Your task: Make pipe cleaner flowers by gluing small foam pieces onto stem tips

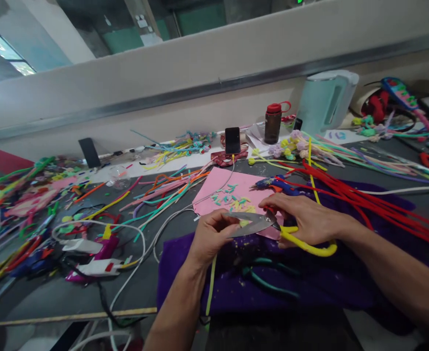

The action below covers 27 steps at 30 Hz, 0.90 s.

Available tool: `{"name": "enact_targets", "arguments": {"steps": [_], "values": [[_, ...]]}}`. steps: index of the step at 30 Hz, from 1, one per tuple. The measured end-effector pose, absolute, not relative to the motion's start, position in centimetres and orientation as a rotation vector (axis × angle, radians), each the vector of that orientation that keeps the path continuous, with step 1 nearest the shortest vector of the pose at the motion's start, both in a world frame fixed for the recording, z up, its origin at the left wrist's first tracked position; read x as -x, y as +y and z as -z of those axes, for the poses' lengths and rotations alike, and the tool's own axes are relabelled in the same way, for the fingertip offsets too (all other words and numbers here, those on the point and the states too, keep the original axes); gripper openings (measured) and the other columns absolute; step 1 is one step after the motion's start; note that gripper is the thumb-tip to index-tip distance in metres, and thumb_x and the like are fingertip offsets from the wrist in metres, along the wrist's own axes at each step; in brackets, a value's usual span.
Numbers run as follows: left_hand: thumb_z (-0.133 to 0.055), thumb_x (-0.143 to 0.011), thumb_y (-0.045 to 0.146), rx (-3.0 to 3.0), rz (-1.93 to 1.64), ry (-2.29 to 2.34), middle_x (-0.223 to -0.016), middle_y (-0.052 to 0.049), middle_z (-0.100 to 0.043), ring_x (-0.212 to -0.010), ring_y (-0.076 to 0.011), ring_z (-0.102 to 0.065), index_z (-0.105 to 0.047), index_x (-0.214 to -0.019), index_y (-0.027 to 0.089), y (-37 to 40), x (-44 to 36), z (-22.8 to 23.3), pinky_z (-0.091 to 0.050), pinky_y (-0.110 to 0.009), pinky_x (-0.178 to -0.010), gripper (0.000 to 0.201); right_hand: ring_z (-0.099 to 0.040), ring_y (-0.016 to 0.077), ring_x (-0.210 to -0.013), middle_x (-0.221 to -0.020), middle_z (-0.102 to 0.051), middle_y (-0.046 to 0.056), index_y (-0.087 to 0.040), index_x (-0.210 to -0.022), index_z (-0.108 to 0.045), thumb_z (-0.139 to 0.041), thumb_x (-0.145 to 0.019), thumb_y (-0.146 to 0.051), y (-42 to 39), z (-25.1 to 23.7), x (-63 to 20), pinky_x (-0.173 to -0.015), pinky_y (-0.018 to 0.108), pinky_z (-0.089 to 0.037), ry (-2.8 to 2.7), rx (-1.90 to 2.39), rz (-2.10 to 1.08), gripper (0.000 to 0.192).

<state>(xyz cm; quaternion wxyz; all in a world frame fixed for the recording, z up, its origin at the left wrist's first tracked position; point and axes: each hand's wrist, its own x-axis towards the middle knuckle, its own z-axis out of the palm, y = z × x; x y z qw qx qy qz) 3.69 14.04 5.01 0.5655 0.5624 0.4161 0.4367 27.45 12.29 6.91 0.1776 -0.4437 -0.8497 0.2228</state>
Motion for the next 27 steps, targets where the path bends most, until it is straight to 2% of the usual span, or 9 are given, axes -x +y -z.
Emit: {"name": "enact_targets", "arguments": {"steps": [7, 14, 22, 27], "values": [[-0.074, -0.056, 0.025, -1.413, -0.957, 1.025, -0.056, 0.0, -0.06, -0.051, -0.0091, -0.05, -0.065, -0.063, 0.016, 13.96, -3.5, -5.13, -0.038, -0.019, -0.048, 0.015, -0.055, 0.0236, -0.094, -0.111, -0.058, 0.008, -0.023, -0.121, -0.047, -0.069, -0.059, -0.05, 12.05, -7.04, -27.44, -0.079, 0.034, -0.041, -2.418, 1.193, -0.665, 0.072], [-0.073, -0.057, 0.029, -1.48, -0.907, 1.036, -0.057, -0.001, -0.06, -0.05, -0.0106, -0.049, -0.065, -0.061, 0.016, 14.03, -3.28, -5.17, -0.038, -0.02, -0.047, 0.015, -0.055, 0.021, -0.086, -0.105, -0.059, 0.007, -0.023, -0.12, -0.049, -0.068, -0.061, -0.049, 12.23, -6.96, -27.53, -0.075, 0.032, -0.042, -2.456, 1.142, -0.663, 0.067], [-0.073, -0.056, 0.026, -1.464, -0.89, 1.006, -0.054, 0.001, -0.059, -0.047, -0.0078, -0.046, -0.065, -0.062, 0.016, 14.02, -3.2, -5.04, -0.035, -0.018, -0.046, 0.014, -0.055, 0.0194, -0.083, -0.101, -0.061, 0.007, -0.02, -0.119, -0.051, -0.063, -0.066, -0.052, 12.25, -7.15, -27.54, -0.071, 0.029, -0.042, -2.476, 1.111, -0.662, 0.063], [-0.072, -0.053, 0.018, -1.416, -0.947, 0.983, -0.054, 0.001, -0.06, -0.048, -0.0081, -0.047, -0.063, -0.059, 0.015, 13.97, -3.39, -5.42, -0.035, -0.018, -0.047, 0.011, -0.055, 0.017, -0.072, -0.089, -0.063, 0.006, -0.02, -0.118, -0.053, -0.065, -0.065, -0.05, 12.18, -6.92, -27.44, -0.063, 0.026, -0.04, -2.442, 1.143, -0.623, 0.063]]}}
